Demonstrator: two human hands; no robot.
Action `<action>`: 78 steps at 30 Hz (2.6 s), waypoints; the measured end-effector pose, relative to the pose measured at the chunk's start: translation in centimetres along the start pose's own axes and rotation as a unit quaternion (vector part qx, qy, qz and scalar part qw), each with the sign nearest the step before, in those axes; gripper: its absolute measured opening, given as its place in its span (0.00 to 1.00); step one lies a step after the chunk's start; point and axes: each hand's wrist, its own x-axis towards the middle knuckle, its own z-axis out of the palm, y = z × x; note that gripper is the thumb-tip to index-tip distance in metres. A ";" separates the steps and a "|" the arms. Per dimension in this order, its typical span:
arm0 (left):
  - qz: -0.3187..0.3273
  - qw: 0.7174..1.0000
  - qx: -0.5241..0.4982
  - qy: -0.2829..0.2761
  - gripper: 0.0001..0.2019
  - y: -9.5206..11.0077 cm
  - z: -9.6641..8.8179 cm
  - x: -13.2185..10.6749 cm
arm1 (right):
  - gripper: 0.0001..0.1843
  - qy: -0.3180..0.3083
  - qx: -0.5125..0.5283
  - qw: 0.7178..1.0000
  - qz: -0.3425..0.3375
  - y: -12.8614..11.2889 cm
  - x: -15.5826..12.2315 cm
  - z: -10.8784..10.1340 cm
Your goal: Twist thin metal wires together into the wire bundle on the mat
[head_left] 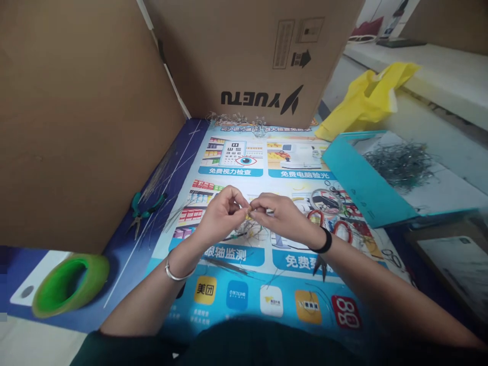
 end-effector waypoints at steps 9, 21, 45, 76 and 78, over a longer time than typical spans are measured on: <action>0.068 0.993 0.063 0.068 0.08 0.6 1.3 -1.1 | 0.08 0.046 0.029 0.999 0.004 -0.8 -0.4 -0.6; 0.115 0.974 -0.091 0.175 0.13 -0.9 1.3 -2.3 | 0.07 0.221 -0.009 0.975 0.014 -0.8 -3.6 0.5; 0.068 0.923 -0.349 0.150 0.14 -0.6 0.9 -3.5 | 0.13 0.121 0.086 0.982 0.115 1.5 -7.2 6.6; 0.075 0.868 -0.483 0.090 0.11 -1.3 2.0 -3.7 | 0.09 0.098 0.239 0.957 0.128 0.5 -7.3 8.1; 0.077 0.866 -0.486 0.090 0.11 -1.4 2.0 -3.7 | 0.09 0.097 0.243 0.957 0.125 0.5 -7.4 8.1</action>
